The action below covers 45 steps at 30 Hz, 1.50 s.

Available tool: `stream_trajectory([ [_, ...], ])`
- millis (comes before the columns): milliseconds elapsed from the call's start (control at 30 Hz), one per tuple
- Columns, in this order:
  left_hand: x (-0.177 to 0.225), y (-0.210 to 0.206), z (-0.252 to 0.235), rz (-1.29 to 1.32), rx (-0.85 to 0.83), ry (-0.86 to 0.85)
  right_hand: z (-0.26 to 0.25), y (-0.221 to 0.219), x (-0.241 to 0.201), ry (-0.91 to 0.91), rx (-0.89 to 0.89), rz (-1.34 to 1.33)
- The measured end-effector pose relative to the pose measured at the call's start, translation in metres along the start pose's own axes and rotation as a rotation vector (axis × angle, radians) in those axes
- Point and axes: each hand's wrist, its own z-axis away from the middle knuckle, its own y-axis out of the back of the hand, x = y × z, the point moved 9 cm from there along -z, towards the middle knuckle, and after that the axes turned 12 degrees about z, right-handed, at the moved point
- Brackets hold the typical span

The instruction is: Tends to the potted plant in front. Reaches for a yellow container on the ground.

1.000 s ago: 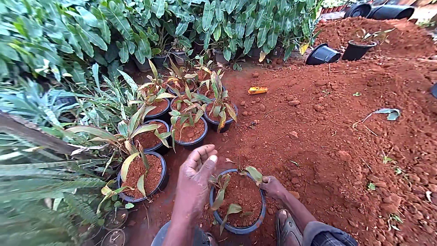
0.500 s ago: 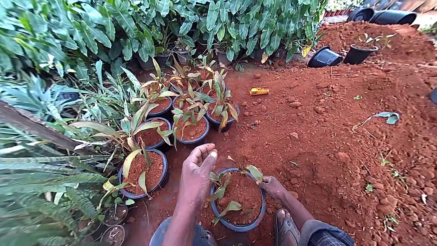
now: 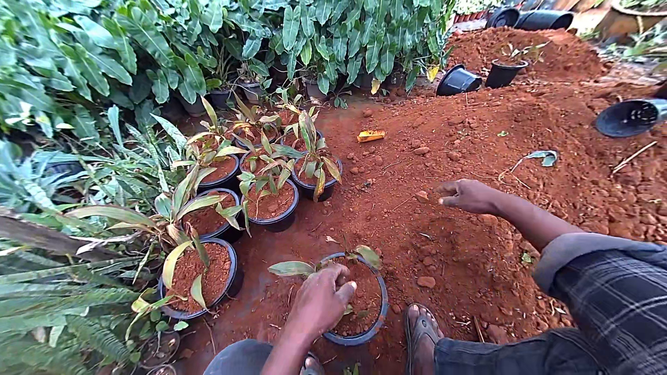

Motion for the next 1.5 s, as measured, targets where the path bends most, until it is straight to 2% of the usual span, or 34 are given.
stream_trajectory([
  [100,-0.007,0.005,0.000,-0.067,0.015,0.064,0.002,-0.034,0.013,-0.033,-0.120,0.062],
  [200,-0.021,0.016,-0.011,-0.057,0.092,0.125,-0.008,-0.074,-0.003,-0.004,-0.242,0.226],
  [400,-0.077,0.002,-0.032,-0.320,0.004,0.435,-0.025,-0.122,-0.091,0.172,-0.234,0.266],
  [567,-0.102,0.022,-0.032,-0.252,0.161,0.557,-0.027,-0.155,-0.155,0.302,-0.278,0.199],
  [667,-0.120,0.031,-0.047,-0.035,0.264,0.473,-0.025,-0.167,-0.185,0.341,-0.247,0.034],
  [767,-0.125,0.029,-0.069,0.187,0.270,0.321,-0.023,-0.182,-0.208,0.347,-0.211,-0.140],
  [833,-0.123,0.024,-0.076,0.250,0.248,0.257,-0.020,-0.197,-0.221,0.396,-0.182,-0.159],
  [1000,-0.121,0.013,-0.080,0.277,0.236,0.292,-0.017,-0.202,-0.237,0.430,-0.161,-0.077],
  [1333,-0.110,-0.002,-0.079,0.162,0.219,0.258,-0.016,-0.204,-0.230,0.395,-0.187,-0.096],
  [1500,-0.118,-0.002,-0.077,0.174,0.231,0.320,-0.017,-0.204,-0.227,0.387,-0.179,-0.137],
])
